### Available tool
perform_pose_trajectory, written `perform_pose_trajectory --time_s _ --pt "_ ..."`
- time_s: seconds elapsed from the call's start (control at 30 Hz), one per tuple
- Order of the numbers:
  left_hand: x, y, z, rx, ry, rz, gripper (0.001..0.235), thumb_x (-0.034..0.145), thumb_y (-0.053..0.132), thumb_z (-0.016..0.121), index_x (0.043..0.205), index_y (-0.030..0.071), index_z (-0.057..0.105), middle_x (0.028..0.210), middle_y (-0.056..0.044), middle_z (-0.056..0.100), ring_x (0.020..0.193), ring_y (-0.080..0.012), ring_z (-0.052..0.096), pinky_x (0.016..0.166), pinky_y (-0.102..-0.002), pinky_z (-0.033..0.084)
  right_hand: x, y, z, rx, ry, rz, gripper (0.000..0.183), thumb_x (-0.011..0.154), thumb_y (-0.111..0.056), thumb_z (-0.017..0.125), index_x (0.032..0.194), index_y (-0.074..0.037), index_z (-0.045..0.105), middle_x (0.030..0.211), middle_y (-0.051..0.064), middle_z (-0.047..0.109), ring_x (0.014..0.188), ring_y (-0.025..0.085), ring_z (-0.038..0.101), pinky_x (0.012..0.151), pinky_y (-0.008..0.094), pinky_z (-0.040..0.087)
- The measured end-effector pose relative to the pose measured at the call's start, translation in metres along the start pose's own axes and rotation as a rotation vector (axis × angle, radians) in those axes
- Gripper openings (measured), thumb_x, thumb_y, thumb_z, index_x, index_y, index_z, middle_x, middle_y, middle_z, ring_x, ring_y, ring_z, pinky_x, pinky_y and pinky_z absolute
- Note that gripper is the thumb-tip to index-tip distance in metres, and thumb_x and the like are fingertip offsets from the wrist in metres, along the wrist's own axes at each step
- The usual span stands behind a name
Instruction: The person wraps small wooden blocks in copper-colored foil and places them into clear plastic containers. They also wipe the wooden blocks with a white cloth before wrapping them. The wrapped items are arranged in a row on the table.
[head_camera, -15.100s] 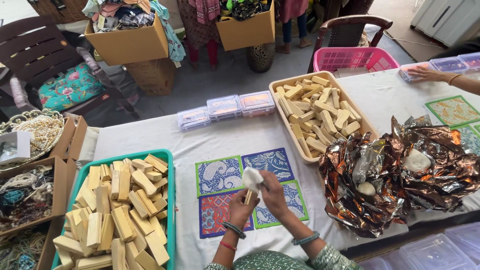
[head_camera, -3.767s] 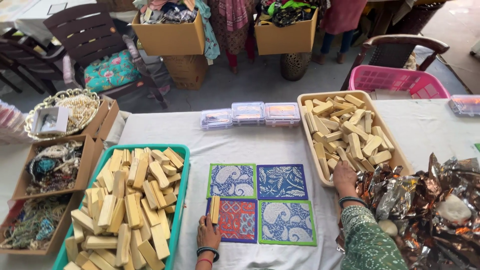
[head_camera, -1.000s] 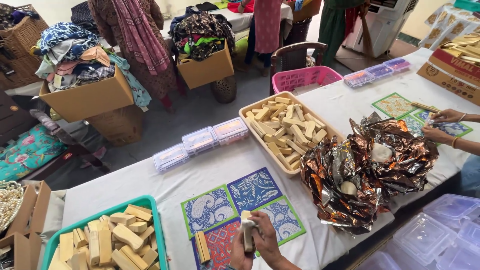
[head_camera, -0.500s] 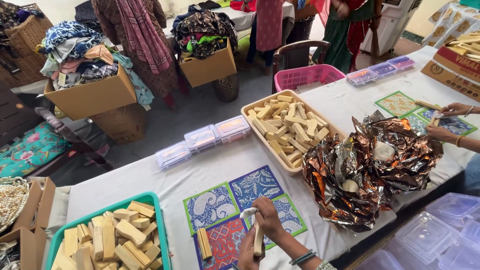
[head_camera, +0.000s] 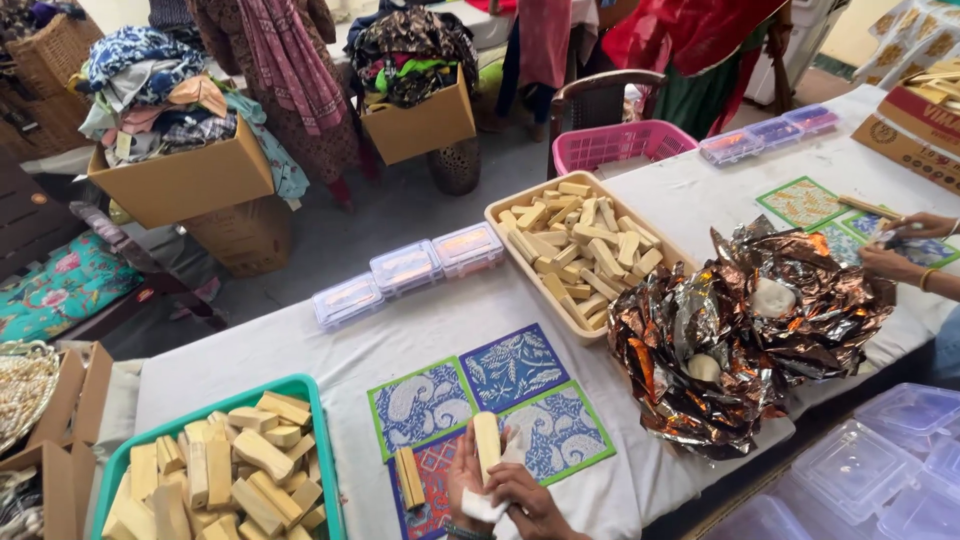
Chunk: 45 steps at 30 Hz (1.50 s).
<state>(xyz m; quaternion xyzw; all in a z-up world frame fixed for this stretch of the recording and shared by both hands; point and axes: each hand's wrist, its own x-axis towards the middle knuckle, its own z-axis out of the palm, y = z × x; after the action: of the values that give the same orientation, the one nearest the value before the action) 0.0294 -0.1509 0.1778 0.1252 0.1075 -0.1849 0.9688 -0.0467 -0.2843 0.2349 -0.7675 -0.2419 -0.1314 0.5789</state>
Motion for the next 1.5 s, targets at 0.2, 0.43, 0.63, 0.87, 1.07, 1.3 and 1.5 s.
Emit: perform_pose_trajectory --time_s 0.2,0.43,0.63,0.87,1.07,1.3,1.5 --pt "-0.016 0.011 0.045 -0.042 0.036 0.033 0.044 0.105 0.031 0.040 0.146 0.023 0.054 0.135 -0.006 0.064 0.109 -0.0283 0.065 0.093 -0.048 0.055 0.025 -0.017 -0.041 0.793 0.379 0.507 0.021 0.091 0.006 0.047 0.098 -0.004 0.063 0.122 0.014 0.067 0.113 0.030 0.064 0.095 0.044 0.053" --pt "0.000 -0.010 0.061 -0.294 -0.347 -0.008 0.046 0.118 0.015 0.038 0.163 0.017 0.044 0.148 -0.012 0.059 0.121 -0.0239 0.064 0.101 -0.039 0.056 0.088 -0.044 -0.033 0.940 0.579 0.362 0.022 0.099 -0.003 0.049 0.113 -0.005 0.066 0.136 0.014 0.061 0.120 0.030 0.058 0.105 0.043 0.047" --pt "-0.029 -0.005 0.098 -0.047 -0.190 0.007 0.049 0.101 0.031 0.044 0.149 0.023 0.047 0.133 -0.005 0.065 0.114 -0.0203 0.067 0.099 -0.037 0.056 0.072 -0.053 -0.012 -0.376 0.055 -0.063 0.022 0.083 -0.008 0.068 0.104 -0.010 0.064 0.134 0.013 0.063 0.139 0.036 0.051 0.109 0.052 0.040" --pt "-0.015 -0.022 0.051 0.016 -0.209 -0.133 0.039 0.115 0.037 0.043 0.142 0.013 0.055 0.121 -0.004 0.068 0.106 -0.0181 0.067 0.090 -0.036 0.055 0.113 -0.007 -0.034 -0.323 0.150 0.190 0.030 0.090 -0.008 0.057 0.120 -0.005 0.060 0.135 0.011 0.062 0.129 0.032 0.060 0.110 0.045 0.047" --pt "-0.008 -0.007 0.028 0.061 0.018 -0.009 0.054 0.105 0.054 0.043 0.132 0.011 0.060 0.105 -0.001 0.071 0.090 -0.0134 0.067 0.072 -0.029 0.057 0.047 -0.022 0.000 -0.234 0.149 0.005 0.041 0.085 -0.005 0.061 0.125 -0.003 0.055 0.141 0.020 0.055 0.138 0.041 0.050 0.114 0.047 0.041" --pt "-0.016 -0.002 0.055 0.287 0.017 -0.013 0.070 0.101 0.064 0.034 0.144 0.013 0.055 0.111 -0.006 0.063 0.091 -0.0143 0.065 0.072 -0.028 0.058 0.049 -0.040 0.000 -0.339 0.122 -0.007 0.029 0.084 -0.003 0.064 0.113 -0.006 0.062 0.144 0.019 0.053 0.146 0.044 0.039 0.116 0.051 0.034" --pt "-0.017 -0.014 0.044 0.693 0.154 0.098 0.071 0.104 0.058 0.032 0.143 0.002 0.054 0.123 -0.007 0.067 0.102 -0.0125 0.068 0.084 -0.030 0.057 0.090 -0.032 -0.023 -0.398 0.273 0.167 0.023 0.087 -0.009 0.065 0.109 -0.003 0.063 0.118 0.017 0.064 0.117 0.038 0.060 0.097 0.046 0.048"
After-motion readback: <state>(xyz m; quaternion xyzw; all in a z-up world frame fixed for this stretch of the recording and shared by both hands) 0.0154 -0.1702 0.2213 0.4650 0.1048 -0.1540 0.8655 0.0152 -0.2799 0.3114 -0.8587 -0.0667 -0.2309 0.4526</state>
